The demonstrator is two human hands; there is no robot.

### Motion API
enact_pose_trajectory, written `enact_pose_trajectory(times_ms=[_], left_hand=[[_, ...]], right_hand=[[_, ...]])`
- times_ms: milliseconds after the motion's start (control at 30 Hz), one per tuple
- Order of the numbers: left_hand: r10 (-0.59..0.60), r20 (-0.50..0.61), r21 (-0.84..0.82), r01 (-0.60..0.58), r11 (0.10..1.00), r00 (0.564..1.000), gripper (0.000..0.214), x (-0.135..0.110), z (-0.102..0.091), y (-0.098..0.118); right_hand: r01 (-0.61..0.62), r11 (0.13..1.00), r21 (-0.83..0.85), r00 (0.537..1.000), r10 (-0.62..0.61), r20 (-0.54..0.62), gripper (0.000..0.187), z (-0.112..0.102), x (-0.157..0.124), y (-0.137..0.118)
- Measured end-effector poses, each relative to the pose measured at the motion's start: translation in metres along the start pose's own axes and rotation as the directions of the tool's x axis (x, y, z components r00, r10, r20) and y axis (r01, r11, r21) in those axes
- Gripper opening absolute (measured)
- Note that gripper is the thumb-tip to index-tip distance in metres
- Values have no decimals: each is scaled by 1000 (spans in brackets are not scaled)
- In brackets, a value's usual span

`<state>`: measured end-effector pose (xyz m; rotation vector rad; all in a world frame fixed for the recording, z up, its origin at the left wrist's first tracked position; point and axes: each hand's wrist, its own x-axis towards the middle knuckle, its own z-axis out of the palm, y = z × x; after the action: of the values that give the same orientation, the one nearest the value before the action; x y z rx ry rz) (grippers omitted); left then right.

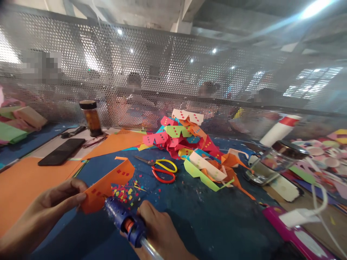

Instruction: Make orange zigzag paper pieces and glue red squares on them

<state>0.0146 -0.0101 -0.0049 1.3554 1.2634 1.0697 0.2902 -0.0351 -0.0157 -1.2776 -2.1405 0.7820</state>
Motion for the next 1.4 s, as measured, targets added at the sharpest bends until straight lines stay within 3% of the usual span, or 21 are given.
enact_pose_trajectory(times_ms=[200,367,533,767,933,1100,1233,1400], left_hand=[[-54,-69,-47,50,998,996,32,-2,3,2],[-53,-31,-28,53,998,998,35,2,-1,-4],[-33,-68,-31,31,999,997,33,2,-4,-6],[-78,-186,-124,55,991,979,38,4,-1,4],[-86,-228,-165,49,985,970,39,8,-5,5],[-76,-267,-228,13,974,961,35,11,-13,-4],[-110,-291,-238,40,970,950,38,12,-19,-8],[-207,-270,-285,128,950,940,43,14,-21,-8]], right_hand=[[92,996,-5,993,-92,-80,24,-2,2,-3],[153,986,71,973,-138,-187,28,-2,5,-3],[65,994,85,992,-55,-113,26,-5,4,-6],[-95,989,114,988,108,-113,32,-18,1,-18],[-198,971,131,965,217,-147,38,-11,-4,-8],[-306,939,156,926,331,-178,57,-5,-6,-1],[-302,938,170,943,320,-92,43,-11,1,-6],[-388,897,212,919,394,14,40,-14,10,-7]])
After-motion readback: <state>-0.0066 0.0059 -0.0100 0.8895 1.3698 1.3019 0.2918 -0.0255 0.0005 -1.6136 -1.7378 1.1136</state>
